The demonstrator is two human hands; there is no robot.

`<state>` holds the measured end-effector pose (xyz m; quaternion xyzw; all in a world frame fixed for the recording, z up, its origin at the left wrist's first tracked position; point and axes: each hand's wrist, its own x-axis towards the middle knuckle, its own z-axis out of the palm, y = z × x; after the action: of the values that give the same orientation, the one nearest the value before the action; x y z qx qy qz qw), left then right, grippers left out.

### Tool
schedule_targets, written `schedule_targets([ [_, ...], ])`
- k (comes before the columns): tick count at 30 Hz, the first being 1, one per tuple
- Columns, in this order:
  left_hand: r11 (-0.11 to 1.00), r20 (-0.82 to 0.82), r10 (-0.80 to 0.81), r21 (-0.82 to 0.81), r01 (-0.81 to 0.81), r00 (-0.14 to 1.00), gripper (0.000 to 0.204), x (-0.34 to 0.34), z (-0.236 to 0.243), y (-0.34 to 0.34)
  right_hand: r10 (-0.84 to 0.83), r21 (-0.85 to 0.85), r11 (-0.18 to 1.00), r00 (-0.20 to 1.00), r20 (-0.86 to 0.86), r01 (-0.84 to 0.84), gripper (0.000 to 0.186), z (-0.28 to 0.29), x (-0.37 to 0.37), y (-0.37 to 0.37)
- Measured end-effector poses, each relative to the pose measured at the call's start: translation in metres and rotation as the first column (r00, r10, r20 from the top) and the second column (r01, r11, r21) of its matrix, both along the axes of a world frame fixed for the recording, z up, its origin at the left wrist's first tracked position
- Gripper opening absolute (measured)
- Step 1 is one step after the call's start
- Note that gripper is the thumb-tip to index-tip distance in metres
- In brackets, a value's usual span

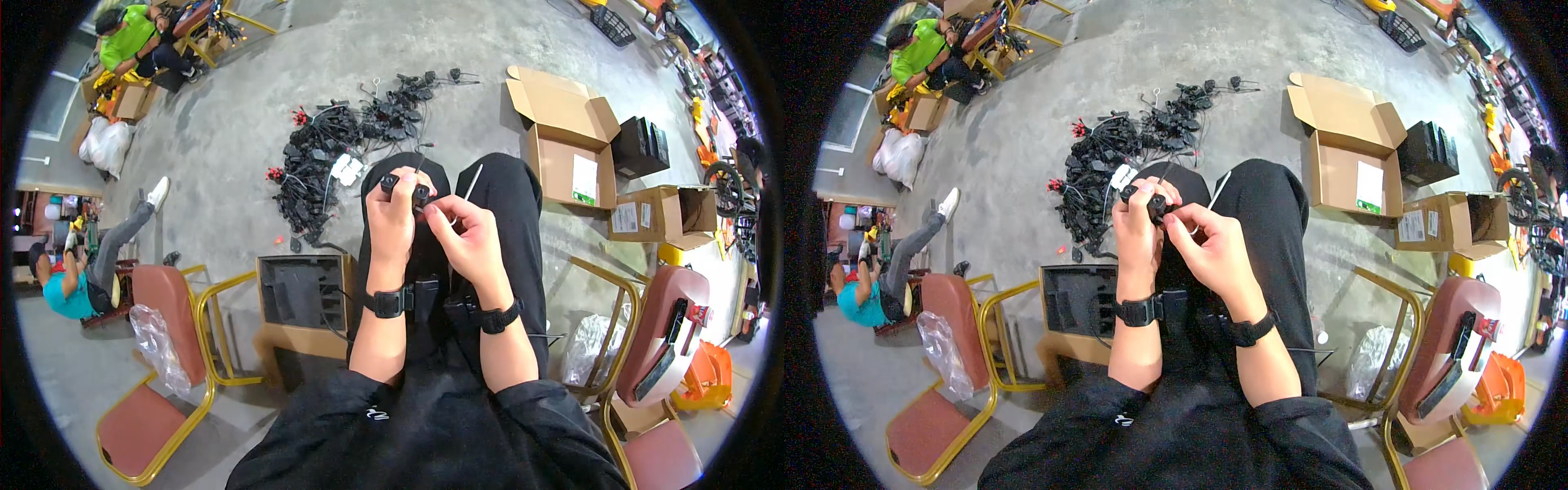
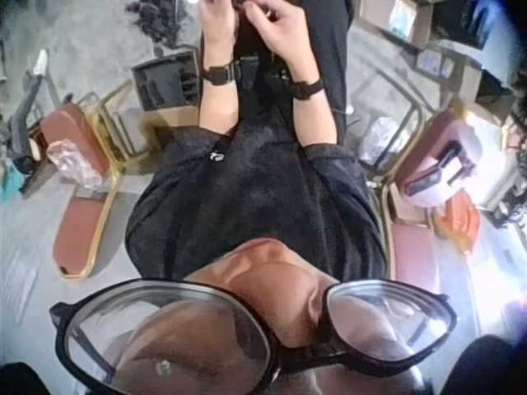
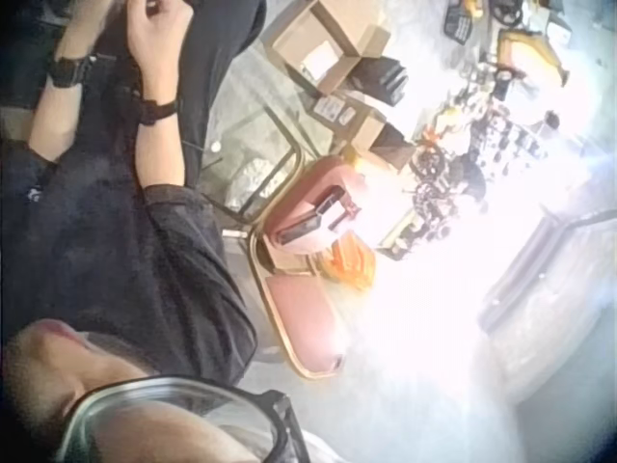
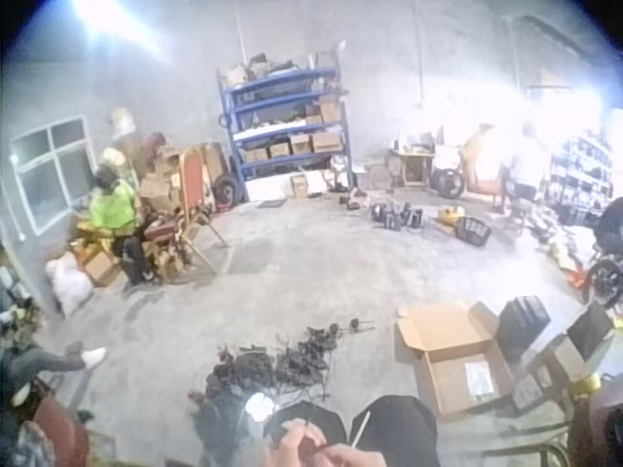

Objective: The person uses a screwdriver to tighten screws on a small electronic component while holding it in their hands.

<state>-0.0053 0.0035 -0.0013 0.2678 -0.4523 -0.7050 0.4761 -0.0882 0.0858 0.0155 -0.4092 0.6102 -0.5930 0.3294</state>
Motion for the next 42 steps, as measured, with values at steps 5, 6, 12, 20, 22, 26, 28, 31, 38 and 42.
schedule_targets([
  [5,0.999,0.043,0.024,0.047,-0.026,0.999,0.024,-0.006,0.010,0.003,0.018,0.071,0.997,0.998,0.061,-0.022,0.013,0.007,-0.004,0.001],
  [6,0.998,0.048,0.028,0.049,-0.030,0.998,0.024,-0.006,0.010,0.003,0.044,0.100,0.994,0.997,0.071,-0.051,0.013,0.007,-0.004,0.002],
  [12,1.000,-0.056,0.019,0.010,-0.019,0.998,0.023,-0.002,0.004,0.003,0.117,0.051,0.992,0.993,-0.025,-0.116,0.013,0.012,-0.002,0.008],
  [20,0.998,0.033,0.006,0.067,-0.008,0.999,0.026,-0.004,0.010,0.004,0.143,0.086,0.986,0.989,-0.036,-0.139,0.013,0.011,-0.006,0.007],
  [22,0.998,-0.011,0.034,0.046,-0.033,0.999,0.027,-0.003,0.009,0.005,0.152,0.099,0.984,0.988,-0.037,-0.148,0.013,0.013,-0.005,0.009],
  [26,0.994,0.003,-0.017,0.109,0.017,1.000,0.026,-0.003,0.007,0.004,0.173,0.080,0.982,0.984,-0.046,-0.169,0.014,0.009,-0.008,0.007],
  [28,0.996,0.012,-0.016,0.090,0.015,1.000,0.026,-0.002,0.009,0.002,0.167,0.073,0.984,0.984,-0.060,-0.162,0.014,0.007,-0.010,0.004],
  [31,0.995,-0.011,-0.006,0.100,0.007,1.000,0.026,0.000,0.007,0.005,0.147,0.046,0.988,0.988,-0.046,-0.145,0.013,0.007,-0.003,0.007],
  [38,0.995,0.030,-0.044,0.095,0.041,0.999,0.028,-0.002,0.007,0.007,0.174,0.067,0.983,0.985,-0.015,-0.172,0.014,0.004,-0.012,0.005],
  [42,0.995,-0.151,0.009,0.101,0.006,0.988,0.026,-0.002,0.004,0.000,0.124,-0.009,0.992,0.987,-0.102,-0.126,0.014,0.009,-0.005,0.002],
])
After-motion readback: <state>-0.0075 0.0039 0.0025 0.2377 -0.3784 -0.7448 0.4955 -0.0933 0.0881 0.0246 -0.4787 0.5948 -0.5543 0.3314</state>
